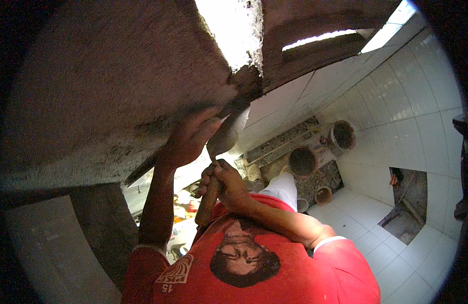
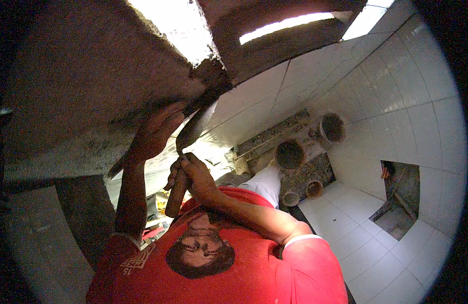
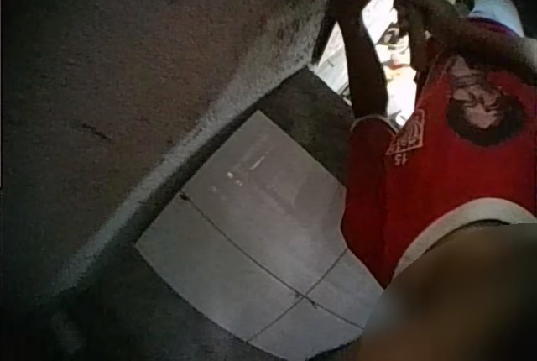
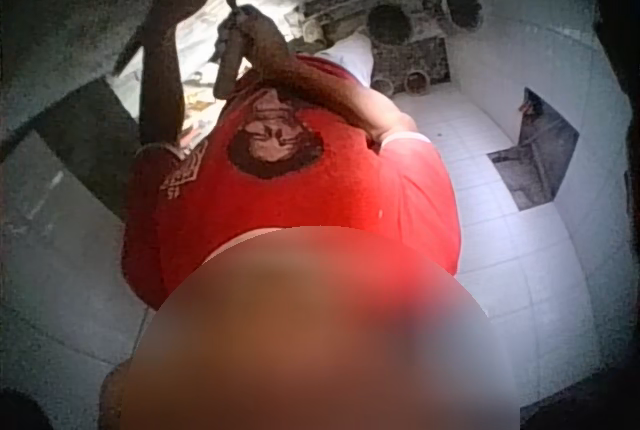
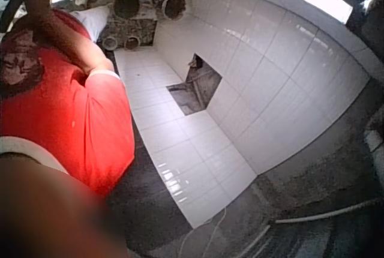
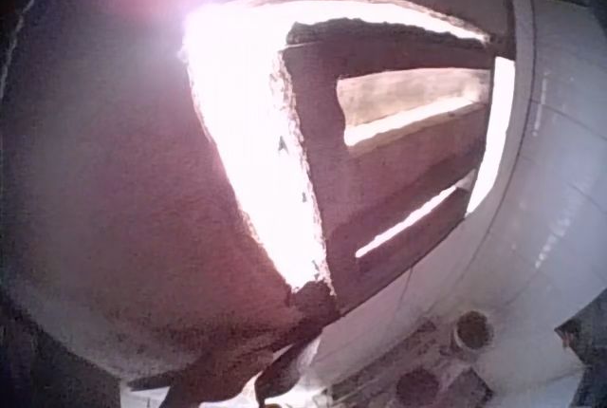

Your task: The person applies wet cement to a ceiling opening using a trowel. They repeatedly scoop cement from a bucket and spread it around the edges of the rectangular opening, smoothing the surface with the trowel.

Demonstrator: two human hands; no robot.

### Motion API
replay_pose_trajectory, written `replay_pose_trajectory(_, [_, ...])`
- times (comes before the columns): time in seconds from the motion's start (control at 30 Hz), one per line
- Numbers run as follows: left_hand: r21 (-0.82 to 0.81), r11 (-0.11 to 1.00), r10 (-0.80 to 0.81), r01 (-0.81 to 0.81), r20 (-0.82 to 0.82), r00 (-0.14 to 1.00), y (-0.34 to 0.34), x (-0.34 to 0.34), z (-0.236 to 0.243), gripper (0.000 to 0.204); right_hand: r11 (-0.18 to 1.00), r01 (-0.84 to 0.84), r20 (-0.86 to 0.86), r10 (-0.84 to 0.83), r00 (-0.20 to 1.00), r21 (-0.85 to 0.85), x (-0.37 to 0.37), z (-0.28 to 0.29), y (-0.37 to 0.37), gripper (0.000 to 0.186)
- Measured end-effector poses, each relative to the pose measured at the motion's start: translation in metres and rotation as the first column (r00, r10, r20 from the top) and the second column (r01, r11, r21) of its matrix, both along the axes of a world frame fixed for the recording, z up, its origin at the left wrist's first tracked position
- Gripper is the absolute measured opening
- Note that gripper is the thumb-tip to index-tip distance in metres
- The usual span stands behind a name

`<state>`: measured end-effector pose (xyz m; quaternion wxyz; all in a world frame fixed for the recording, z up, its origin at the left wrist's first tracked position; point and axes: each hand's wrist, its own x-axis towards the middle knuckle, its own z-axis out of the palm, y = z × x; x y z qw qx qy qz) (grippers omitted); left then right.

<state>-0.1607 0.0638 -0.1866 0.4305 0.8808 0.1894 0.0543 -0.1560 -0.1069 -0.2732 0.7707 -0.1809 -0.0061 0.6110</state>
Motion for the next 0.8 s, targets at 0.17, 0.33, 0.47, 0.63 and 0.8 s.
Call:
replay_pose_trajectory(0.17, [-0.064, 0.998, 0.012, -0.009, 0.038, 0.999, 0.001, 0.016, -0.016, 0.041, 0.994, -0.021, -0.062, 0.027, 0.998, 0.11, 0.003, -0.003, 0.002, 0.037])
replay_pose_trajectory(0.33, [-0.11, 0.994, 0.026, -0.016, 0.084, 0.996, 0.002, 0.02, -0.023, 0.042, 0.992, -0.062, -0.067, 0.07, 0.995, 0.112, 0.008, -0.011, 0.002, 0.036])
replay_pose_trajectory(0.47, [0.354, 0.928, -0.188, 0.119, 0.167, 0.968, -0.002, 0.017, -0.011, 0.041, 0.986, -0.089, -0.127, 0.107, 0.986, 0.143, 0.01, -0.015, -0.005, 0.035])
replay_pose_trajectory(0.63, [0.054, 0.998, 0.02, -0.026, 0.113, 0.993, -0.021, 0.007, 0.028, 0.04, 0.969, -0.15, -0.094, 0.171, 0.981, 0.197, 0.013, -0.009, -0.016, 0.033])
replay_pose_trajectory(0.8, [-0.045, 0.996, 0.088, -0.083, 0.136, 0.987, -0.027, -0.008, 0.056, 0.051, 0.983, -0.152, 0.063, 0.146, 0.987, 0.107, 0.034, 0.016, -0.026, 0.031])
